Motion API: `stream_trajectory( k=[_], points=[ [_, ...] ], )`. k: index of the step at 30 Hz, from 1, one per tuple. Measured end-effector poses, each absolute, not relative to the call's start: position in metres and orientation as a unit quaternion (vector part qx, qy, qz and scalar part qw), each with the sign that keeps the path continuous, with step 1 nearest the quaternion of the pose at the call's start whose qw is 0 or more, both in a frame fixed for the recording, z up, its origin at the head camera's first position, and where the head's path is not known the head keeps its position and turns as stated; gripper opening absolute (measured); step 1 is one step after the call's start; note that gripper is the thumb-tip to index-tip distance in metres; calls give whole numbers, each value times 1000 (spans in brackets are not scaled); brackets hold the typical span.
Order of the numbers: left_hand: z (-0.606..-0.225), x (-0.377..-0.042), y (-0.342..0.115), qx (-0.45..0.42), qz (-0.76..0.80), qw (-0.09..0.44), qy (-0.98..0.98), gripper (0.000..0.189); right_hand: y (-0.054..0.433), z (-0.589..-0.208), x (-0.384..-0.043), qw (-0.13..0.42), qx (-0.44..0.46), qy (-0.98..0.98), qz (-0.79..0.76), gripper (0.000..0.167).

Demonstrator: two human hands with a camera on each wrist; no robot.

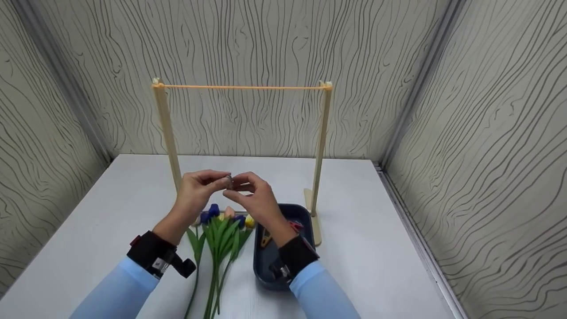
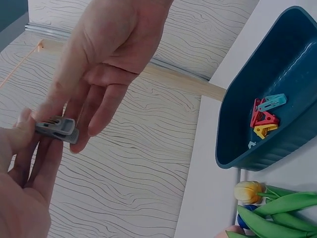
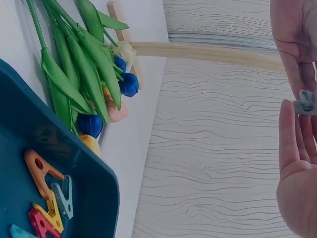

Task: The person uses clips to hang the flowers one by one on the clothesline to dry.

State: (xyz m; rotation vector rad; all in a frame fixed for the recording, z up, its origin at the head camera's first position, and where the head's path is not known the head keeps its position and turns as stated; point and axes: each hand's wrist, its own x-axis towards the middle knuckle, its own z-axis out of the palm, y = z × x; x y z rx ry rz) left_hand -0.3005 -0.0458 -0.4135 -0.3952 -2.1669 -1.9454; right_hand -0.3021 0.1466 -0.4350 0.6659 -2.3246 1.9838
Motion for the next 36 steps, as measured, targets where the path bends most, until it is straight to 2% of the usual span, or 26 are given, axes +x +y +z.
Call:
stream_trajectory(
  k=[4, 6, 9, 13, 18, 23, 26, 36],
  points=[
    [-410, -304, -50, -133, -658, 121, -732, 13, 146, -447, -304, -21, 230, -793, 563, 36],
    [-407, -305, -53, -131, -660, 125, -729, 12, 145, -456, -305, -39, 268, -848, 456, 31],
    [-403, -306, -58, -126, -660, 128, -730, 12, 137, -473, -308, -50, 371, -899, 228, 18],
    [-398, -306, -61, -123, -652, 125, -737, 13, 120, -495, -307, -17, 487, -873, -25, 17],
    [-395, -303, -63, -124, -647, 116, -744, 15, 101, -511, -301, 66, 538, -815, -205, 24],
    [-398, -301, -65, -114, -639, 118, -751, 14, 86, -524, -296, 161, 572, -750, -291, 20],
    [-402, -300, -64, -112, -638, 118, -753, 13, 83, -532, -294, 190, 583, -728, -306, 15],
    [-404, -303, -66, -107, -639, 115, -753, 12, 78, -539, -296, 177, 582, -725, -321, 12]
  ],
)
